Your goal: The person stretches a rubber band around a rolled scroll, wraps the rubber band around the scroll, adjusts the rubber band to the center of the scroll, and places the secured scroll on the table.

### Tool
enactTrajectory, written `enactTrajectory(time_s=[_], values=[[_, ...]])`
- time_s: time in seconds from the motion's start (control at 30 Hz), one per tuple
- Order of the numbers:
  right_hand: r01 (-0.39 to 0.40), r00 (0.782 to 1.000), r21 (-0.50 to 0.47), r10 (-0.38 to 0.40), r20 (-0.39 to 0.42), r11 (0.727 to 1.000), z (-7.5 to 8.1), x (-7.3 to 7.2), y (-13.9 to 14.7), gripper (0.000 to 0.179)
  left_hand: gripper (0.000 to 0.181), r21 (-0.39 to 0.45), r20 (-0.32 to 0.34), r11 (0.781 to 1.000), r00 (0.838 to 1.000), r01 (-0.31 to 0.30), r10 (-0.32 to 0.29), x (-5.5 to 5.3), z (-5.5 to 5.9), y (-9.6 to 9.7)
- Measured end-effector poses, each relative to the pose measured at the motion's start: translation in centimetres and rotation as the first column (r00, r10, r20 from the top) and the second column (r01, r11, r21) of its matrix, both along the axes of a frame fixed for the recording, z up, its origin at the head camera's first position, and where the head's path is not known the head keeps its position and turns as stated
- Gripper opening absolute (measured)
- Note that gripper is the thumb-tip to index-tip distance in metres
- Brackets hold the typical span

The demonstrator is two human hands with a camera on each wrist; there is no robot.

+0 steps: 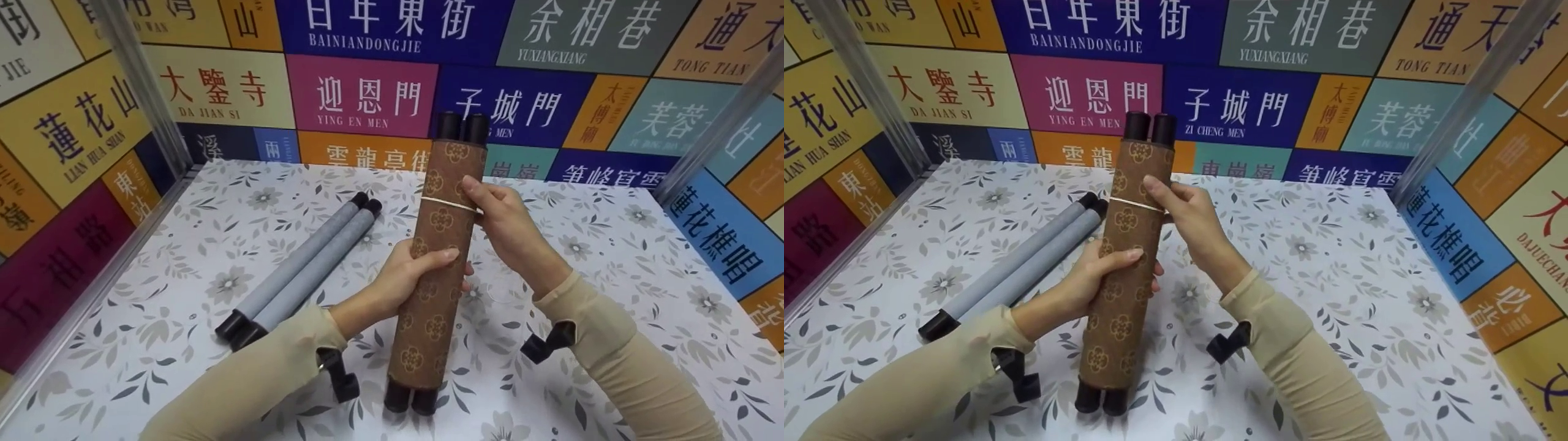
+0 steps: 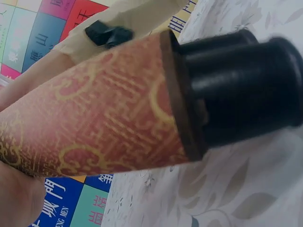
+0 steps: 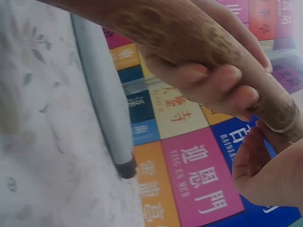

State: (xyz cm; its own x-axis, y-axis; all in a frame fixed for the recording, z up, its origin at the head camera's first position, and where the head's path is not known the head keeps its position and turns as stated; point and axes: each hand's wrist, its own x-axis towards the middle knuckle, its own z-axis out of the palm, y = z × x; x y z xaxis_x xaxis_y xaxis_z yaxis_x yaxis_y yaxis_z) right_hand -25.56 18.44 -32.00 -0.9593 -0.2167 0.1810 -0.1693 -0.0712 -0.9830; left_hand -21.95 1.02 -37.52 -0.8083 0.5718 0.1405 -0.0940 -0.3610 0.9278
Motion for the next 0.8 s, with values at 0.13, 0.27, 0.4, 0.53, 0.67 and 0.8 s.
enactTrajectory(time_s=[0.13, 0.27, 0.4, 0.53, 0.67, 0.8], values=[[0.051, 0.999, 0.025, -0.050, -0.013, 0.998, 0.8, -0.5, -0.1, 0.031, 0.035, 0.009, 0.023, 0.999, 0.999, 0.034, -0.034, 0.4, 0.1, 0.0], [0.077, 0.997, 0.002, -0.077, -0.007, 0.997, 1.0, -0.8, 0.1, 0.033, 0.037, 0.015, 0.032, 0.998, 0.998, 0.056, -0.056, 0.9, -0.2, 0.1], [0.072, 0.997, -0.013, -0.071, 0.013, 0.997, 0.3, -0.7, 0.3, 0.032, 0.034, -0.007, 0.019, 1.000, 1.000, 0.020, -0.020, 1.1, -0.9, 0.1], [0.030, 0.999, 0.080, -0.033, 0.038, 0.996, -1.0, 0.1, 0.1, 0.031, 0.033, 0.002, 0.022, 1.000, 1.000, -0.018, 0.017, 0.8, -1.1, -0.1], [0.004, 0.998, 0.162, -0.014, 0.064, 0.987, -1.8, 1.0, 0.2, 0.027, 0.034, 0.011, 0.020, 1.000, 0.999, -0.025, 0.025, 0.4, -1.0, -0.3], [0.005, 0.998, 0.129, -0.013, 0.067, 0.992, -1.1, 1.0, 0.7, 0.028, 0.035, -0.006, 0.007, 1.000, 1.000, -0.009, 0.009, 0.5, -0.7, -0.3]])
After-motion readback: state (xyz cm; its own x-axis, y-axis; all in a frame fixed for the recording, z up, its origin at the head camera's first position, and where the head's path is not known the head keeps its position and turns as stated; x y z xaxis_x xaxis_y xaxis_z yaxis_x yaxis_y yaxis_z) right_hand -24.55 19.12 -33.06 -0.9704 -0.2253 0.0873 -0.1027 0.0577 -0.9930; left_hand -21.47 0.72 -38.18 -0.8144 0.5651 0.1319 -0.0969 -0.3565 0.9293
